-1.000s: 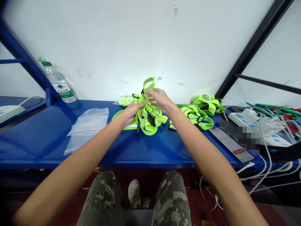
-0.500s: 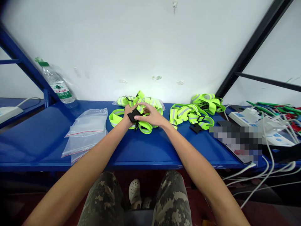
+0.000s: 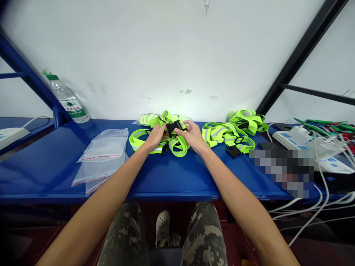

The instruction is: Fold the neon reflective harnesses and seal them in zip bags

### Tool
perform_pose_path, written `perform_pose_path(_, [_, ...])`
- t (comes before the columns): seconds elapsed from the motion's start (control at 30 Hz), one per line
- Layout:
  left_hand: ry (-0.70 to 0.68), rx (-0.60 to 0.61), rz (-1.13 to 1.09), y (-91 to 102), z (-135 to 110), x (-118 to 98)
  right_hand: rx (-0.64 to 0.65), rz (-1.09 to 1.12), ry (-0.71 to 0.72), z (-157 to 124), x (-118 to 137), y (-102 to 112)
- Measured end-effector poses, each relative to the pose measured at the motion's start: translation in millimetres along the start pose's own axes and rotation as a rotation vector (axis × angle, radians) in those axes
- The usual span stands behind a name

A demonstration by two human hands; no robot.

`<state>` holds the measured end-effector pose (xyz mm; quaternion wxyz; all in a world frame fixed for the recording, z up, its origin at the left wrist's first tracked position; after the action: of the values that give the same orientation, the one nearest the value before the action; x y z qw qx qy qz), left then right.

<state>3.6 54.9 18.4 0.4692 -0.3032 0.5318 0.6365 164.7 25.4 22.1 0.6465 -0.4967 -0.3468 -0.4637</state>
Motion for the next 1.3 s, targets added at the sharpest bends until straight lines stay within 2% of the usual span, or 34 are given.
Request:
perform_pose_path(0.13, [-0.052,0.341,0.135,-4.7,-12.5,-9.7,-0.164,0.045,0.03,7.7,-0.2,19.5])
perform_pose_path(0.27, [-0.061,0.761,0.322,-2.8,-30.8,-19.5,-0.364,0.134,0.05,15.8,1.6,41.4])
perform_pose_path(0.3, [-0.075,0.823,0.381,-1.2,-33.8,-21.1,-0.396,0.157,0.047,17.2,2.4,45.2])
perform_pose_path(0.37, [-0.114,0.862,0.497,1.5,-35.7,-22.2,-0.439,0.205,0.047,19.0,4.4,50.3])
perform_pose_path(0.43, [-0.152,0.79,0.563,2.7,-32.4,-20.9,-0.451,0.246,0.062,19.3,6.7,52.3])
perform_pose_path(0.5, [-0.198,0.635,0.562,3.3,-26.0,-18.7,-0.438,0.266,0.064,18.8,8.1,52.2])
perform_pose_path(0.7, [-0.278,0.021,0.372,17.2,-11.0,-19.2,-0.359,0.175,0.004,18.8,7.9,50.6])
perform_pose_path(0.8, [-0.247,-0.208,0.347,28.1,-11.4,-22.7,-0.365,0.156,0.025,18.0,10.2,51.3])
perform_pose_path(0.87, [-0.177,-0.334,0.289,35.4,-12.8,-22.3,-0.36,0.146,0.031,16.3,12.3,50.1])
perform_pose_path(0.97, [-0.087,-0.52,0.277,44.4,-15.9,-19.3,-0.285,0.132,0.002,12.1,13.9,42.2])
perform_pose_path(1.07, [-0.036,-0.627,0.326,47.5,-18.4,-16.3,-0.125,0.114,-0.043,5.6,12.7,26.3])
perform_pose_path(1.17, [-0.017,-0.615,0.321,44.3,-19.8,-15.3,0.024,0.068,-0.072,-3.6,11.0,8.6])
perform_pose_path(1.3, [-0.012,-0.601,0.3,39.2,-22.5,-17.2,0.116,0.003,-0.108,-13.5,8.8,-4.5])
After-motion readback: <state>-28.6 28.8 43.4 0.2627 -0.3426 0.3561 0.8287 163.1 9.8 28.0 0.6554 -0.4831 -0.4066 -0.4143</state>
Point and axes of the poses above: each hand's wrist, its own z-axis towards the middle knuckle, its own y-axis out of the back of the hand, x = y × z, the point moved 4 cm from there along z, towards the middle knuckle, and after that the axes turned 11 degrees about z, right-handed, at the moved point
